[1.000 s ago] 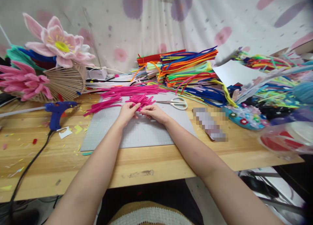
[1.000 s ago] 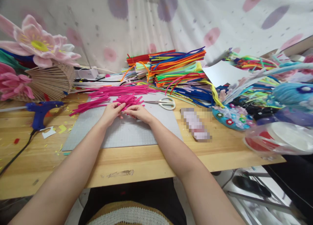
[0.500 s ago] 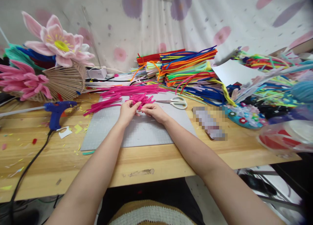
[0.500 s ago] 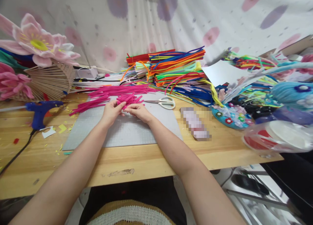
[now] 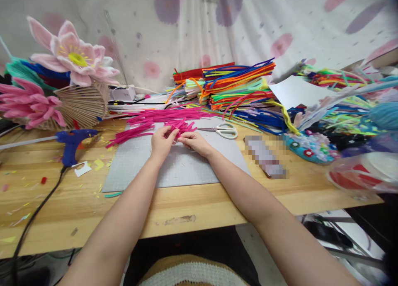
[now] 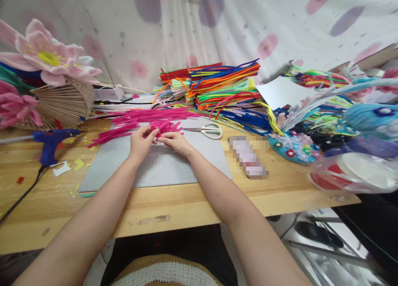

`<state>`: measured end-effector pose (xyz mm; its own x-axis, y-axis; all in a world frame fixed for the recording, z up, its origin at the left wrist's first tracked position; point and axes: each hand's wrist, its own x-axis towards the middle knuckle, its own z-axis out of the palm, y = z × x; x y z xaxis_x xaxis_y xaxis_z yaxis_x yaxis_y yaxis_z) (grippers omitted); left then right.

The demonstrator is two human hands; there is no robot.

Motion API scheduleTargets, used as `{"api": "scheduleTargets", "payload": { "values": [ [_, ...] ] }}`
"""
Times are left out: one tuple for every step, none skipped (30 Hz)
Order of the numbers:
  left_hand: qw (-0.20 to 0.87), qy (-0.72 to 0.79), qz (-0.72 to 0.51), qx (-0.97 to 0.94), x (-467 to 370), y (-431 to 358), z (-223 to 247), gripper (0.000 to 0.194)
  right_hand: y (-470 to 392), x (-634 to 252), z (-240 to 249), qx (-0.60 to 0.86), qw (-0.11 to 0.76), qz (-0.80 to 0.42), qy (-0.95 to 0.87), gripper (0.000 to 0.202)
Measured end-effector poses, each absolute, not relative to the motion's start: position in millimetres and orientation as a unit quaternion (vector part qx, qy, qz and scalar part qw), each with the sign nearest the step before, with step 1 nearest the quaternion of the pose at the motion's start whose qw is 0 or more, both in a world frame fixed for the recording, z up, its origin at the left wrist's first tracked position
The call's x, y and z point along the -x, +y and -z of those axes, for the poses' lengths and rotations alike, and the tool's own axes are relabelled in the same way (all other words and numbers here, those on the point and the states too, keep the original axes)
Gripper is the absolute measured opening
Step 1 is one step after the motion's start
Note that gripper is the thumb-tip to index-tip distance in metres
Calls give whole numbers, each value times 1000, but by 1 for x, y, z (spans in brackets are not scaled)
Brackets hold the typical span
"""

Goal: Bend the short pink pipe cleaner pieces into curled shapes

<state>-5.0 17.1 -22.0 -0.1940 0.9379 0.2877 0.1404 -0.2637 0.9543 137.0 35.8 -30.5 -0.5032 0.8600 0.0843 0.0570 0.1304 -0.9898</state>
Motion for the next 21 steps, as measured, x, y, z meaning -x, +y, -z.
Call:
{"api": "scheduleTargets", "payload": {
  "values": [
    [376,500,-576,-527,5,18,23,21,36,-137,31,344,358,-561,-663,30],
    [413,498,-562,-516,5,20,25,24,36,-137,32,340,358,-561,-664,30],
    [444,496,-549,-506,5,21,26,26,36,-136,33,337,358,-562,-665,30],
    [462,497,-539,-499,5,23,27,28,36,-136,34,335,360,-562,-665,30],
    [466,498,-536,-498,5,24,28,29,37,-135,34,334,361,-562,-665,30],
    [456,500,-538,-503,6,24,28,29,37,-135,35,335,364,-562,-663,30],
    [437,503,-541,-514,6,24,29,28,37,-134,36,337,366,-562,-661,30],
    [409,508,-542,-530,6,24,28,27,38,-134,37,340,368,-560,-660,30],
    [377,514,-542,-548,7,24,28,25,38,-133,37,343,369,-559,-659,30],
    [342,520,-540,-567,7,23,28,24,39,-133,37,346,369,-557,-659,30],
    [307,525,-535,-586,8,22,27,23,39,-133,37,347,370,-555,-660,31],
    [273,529,-531,-604,8,21,26,22,39,-133,36,346,370,-553,-661,31],
    [242,531,-526,-619,8,20,26,21,39,-133,36,345,371,-551,-663,32],
    [218,530,-520,-633,9,19,25,21,39,-133,35,343,373,-549,-665,32],
    [200,528,-516,-645,9,19,25,21,38,-133,34,341,375,-547,-666,33],
    [186,525,-511,-654,9,19,24,23,38,-133,33,339,377,-547,-666,33],
    [176,523,-507,-662,10,19,24,23,37,-132,33,339,380,-547,-665,32],
    [169,522,-505,-666,10,19,24,24,36,-132,32,339,384,-548,-662,32],
    [166,521,-503,-669,10,19,24,24,36,-132,32,338,387,-550,-658,31],
    [166,521,-504,-669,10,20,24,23,35,-132,32,338,390,-551,-655,31],
    [169,522,-506,-665,10,20,24,23,35,-132,31,339,391,-552,-654,31]
  ]
}}
